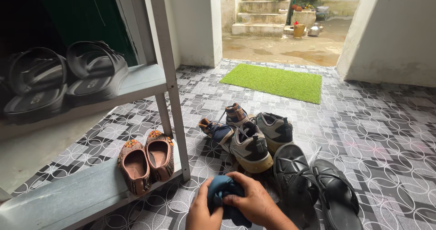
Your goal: The person sits on the floor and wipes several pairs of shoes with a blue cloth. They clean a pair of patterned flats, a pair of black sandals, and a pair of black slides, placing the cleaned items onto a metal shoe rack. The person also wipes the surface of the shoe rack shelf.
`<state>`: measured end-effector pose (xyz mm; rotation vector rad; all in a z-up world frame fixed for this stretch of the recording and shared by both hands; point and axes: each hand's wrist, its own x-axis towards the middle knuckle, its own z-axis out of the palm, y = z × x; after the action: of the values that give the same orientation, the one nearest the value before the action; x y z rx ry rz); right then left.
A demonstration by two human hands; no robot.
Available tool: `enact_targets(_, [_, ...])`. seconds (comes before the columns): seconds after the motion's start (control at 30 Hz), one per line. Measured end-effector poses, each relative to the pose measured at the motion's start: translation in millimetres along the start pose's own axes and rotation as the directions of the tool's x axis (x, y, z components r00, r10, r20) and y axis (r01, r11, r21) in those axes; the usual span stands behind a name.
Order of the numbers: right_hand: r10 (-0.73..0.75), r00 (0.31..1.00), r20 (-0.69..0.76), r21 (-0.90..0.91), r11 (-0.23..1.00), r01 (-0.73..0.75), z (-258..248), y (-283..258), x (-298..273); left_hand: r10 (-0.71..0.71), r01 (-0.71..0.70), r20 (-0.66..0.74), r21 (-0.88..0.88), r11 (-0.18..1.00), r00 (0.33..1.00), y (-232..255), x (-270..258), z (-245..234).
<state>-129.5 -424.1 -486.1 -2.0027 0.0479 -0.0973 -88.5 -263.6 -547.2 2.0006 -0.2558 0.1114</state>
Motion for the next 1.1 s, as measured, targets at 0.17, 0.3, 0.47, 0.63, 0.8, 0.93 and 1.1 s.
enact_targets(0.17, [-0.049,0.997,0.058,-0.045,0.998,0.052,13.4,-11.6,-5.3,-0.287,0.281,0.021,0.151,0.948,0.958,4.9,-6.6,-30.8])
enact_targets(0.3, [-0.056,0.997,0.053,-0.119,0.991,0.062,38.8,-11.4,-4.2,-0.398,0.414,-0.116,0.252,0.875,0.91,0.9,-7.4,-48.1])
enact_targets(0.47, [-0.171,0.954,0.246,0.083,0.984,0.155,44.6,-6.7,0.2,-0.22,0.266,-0.284,0.137,0.954,0.933,-37.7,-11.2,-48.0])
enact_targets(0.63, [-0.047,0.949,0.312,0.107,0.994,0.014,45.2,-4.9,0.3,-0.124,0.111,-0.322,-0.057,0.992,0.938,-88.0,-7.7,-17.8])
enact_targets(0.8, [0.105,0.933,0.344,-0.044,0.994,-0.095,45.4,9.6,5.2,0.226,-0.216,-0.106,0.096,0.972,0.968,-122.8,6.5,6.1])
enact_targets(0.93, [0.168,0.954,0.246,-0.069,0.985,-0.156,54.5,18.2,3.9,0.086,-0.083,-0.086,0.035,0.996,0.993,-90.1,-14.9,5.0])
enact_targets(1.1, [0.274,0.935,0.226,0.053,0.955,-0.293,57.1,20.0,2.4,0.06,-0.055,-0.096,0.058,0.997,0.994,-35.5,-40.7,-14.8])
